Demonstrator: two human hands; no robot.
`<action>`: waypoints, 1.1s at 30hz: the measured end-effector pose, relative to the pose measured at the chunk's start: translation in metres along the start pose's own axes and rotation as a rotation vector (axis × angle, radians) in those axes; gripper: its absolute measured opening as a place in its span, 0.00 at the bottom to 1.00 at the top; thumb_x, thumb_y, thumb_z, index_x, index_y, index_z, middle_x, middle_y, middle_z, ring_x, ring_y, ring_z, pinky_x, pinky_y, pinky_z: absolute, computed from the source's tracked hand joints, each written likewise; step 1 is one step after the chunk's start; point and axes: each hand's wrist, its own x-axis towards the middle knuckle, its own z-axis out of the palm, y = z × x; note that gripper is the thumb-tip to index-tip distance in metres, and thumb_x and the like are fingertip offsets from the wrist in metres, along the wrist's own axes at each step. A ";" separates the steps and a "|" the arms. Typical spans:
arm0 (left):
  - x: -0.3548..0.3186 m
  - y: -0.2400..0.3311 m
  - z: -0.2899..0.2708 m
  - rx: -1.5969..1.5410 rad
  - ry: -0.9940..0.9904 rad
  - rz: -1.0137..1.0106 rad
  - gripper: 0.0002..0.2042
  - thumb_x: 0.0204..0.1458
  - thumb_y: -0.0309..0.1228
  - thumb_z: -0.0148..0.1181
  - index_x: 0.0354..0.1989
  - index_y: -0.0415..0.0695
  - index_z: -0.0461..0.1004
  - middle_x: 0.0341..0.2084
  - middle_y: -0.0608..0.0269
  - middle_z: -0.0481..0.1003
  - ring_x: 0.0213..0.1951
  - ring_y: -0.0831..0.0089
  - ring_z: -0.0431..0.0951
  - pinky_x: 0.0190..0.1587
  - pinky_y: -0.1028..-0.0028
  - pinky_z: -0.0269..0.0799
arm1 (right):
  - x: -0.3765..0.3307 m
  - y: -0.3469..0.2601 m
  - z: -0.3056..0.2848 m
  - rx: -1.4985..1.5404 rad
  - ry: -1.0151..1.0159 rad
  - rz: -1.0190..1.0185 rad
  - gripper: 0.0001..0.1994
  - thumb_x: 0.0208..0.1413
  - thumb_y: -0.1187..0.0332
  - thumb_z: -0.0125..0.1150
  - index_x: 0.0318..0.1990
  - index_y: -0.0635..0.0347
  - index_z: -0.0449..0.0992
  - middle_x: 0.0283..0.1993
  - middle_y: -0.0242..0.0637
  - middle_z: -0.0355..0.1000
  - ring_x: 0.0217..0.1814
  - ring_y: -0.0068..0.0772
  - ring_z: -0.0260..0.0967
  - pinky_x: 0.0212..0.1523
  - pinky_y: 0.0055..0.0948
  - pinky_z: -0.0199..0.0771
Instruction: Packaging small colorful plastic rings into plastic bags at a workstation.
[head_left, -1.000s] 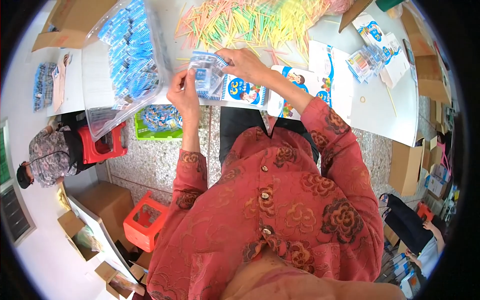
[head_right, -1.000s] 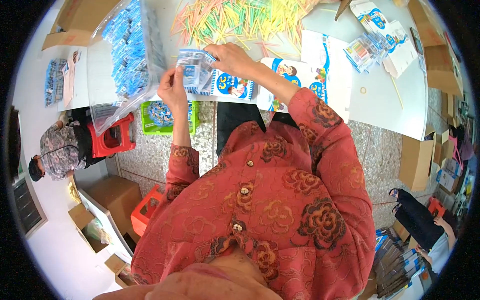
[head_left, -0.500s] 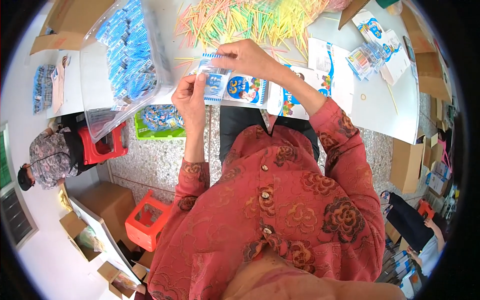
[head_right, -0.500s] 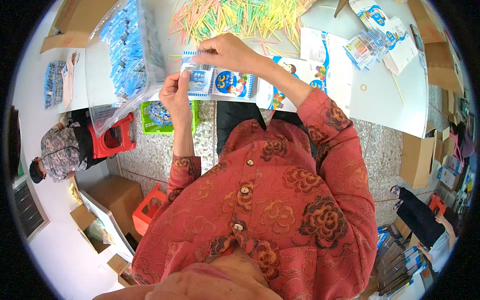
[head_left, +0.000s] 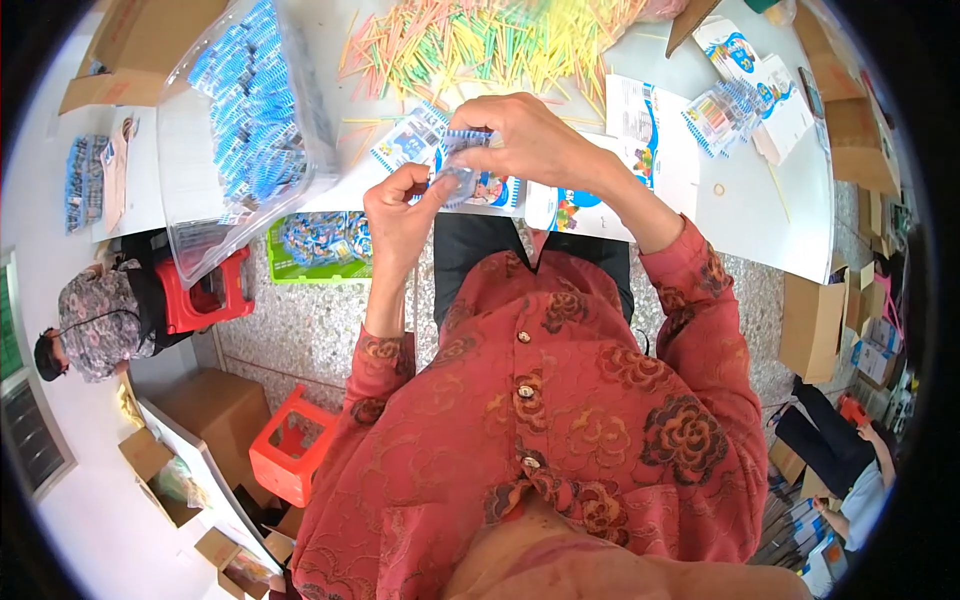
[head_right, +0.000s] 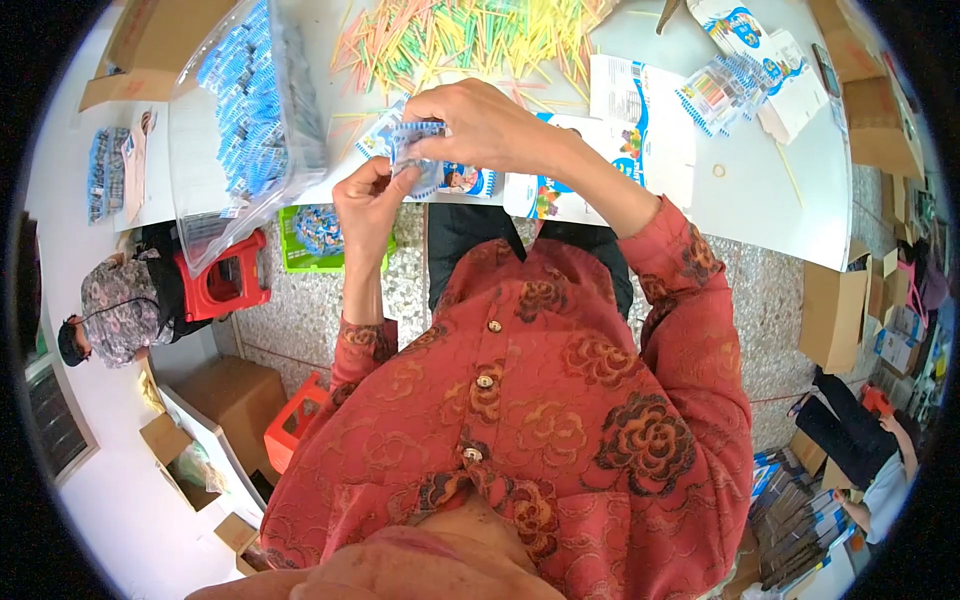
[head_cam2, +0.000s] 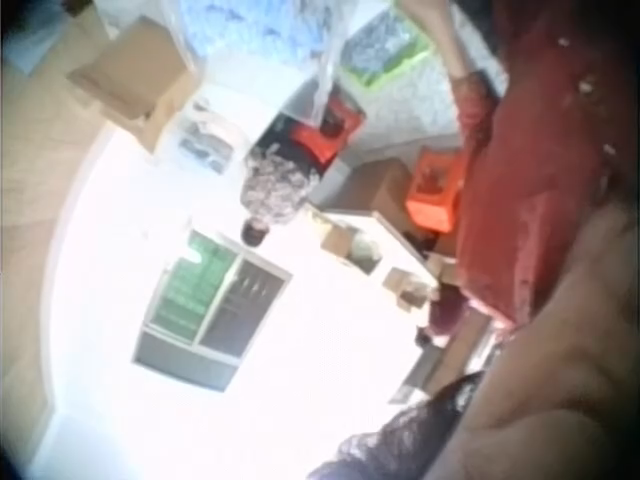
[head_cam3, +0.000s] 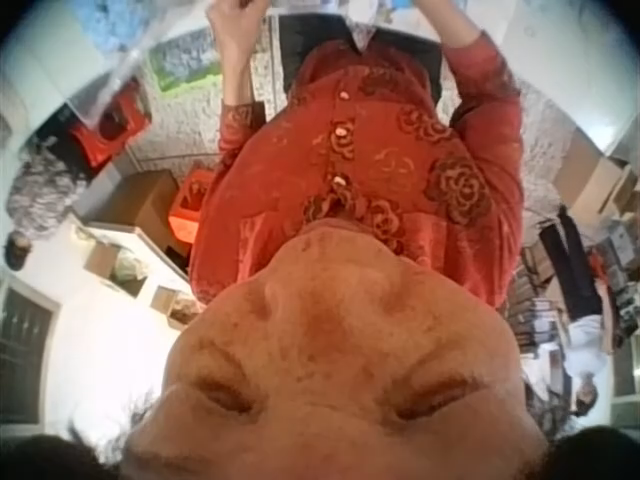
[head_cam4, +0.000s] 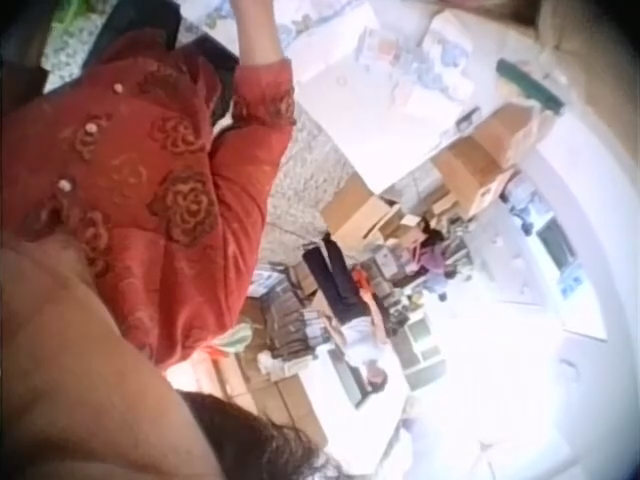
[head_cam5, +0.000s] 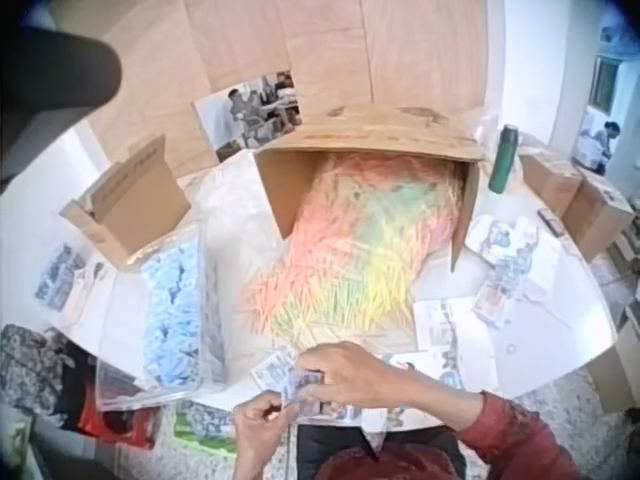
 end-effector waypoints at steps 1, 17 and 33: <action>-0.003 0.001 0.001 -0.146 -0.021 -0.070 0.04 0.44 0.21 0.65 0.25 0.37 0.74 0.20 0.73 0.72 0.23 0.89 0.66 0.25 0.85 0.62 | -0.004 -0.003 -0.001 -0.018 0.068 -0.066 0.13 0.43 0.69 0.62 0.37 0.64 0.73 0.33 0.38 0.70 0.32 0.31 0.67 0.37 0.26 0.68; -0.009 0.006 0.026 -0.338 -0.022 0.083 0.08 0.40 0.14 0.64 0.21 0.39 0.71 0.22 0.70 0.72 0.26 0.86 0.68 0.31 0.84 0.65 | -0.042 -0.023 -0.004 -0.341 0.409 -0.362 0.13 0.40 0.75 0.64 0.37 0.60 0.74 0.39 0.34 0.69 0.38 0.33 0.70 0.35 0.28 0.72; -0.019 0.007 0.036 -0.447 -0.272 -0.035 0.08 0.43 0.18 0.64 0.19 0.39 0.70 0.19 0.71 0.70 0.23 0.87 0.65 0.26 0.84 0.60 | -0.074 -0.024 -0.007 -0.111 0.311 -0.174 0.16 0.41 0.76 0.65 0.42 0.59 0.73 0.44 0.38 0.68 0.40 0.34 0.70 0.34 0.25 0.74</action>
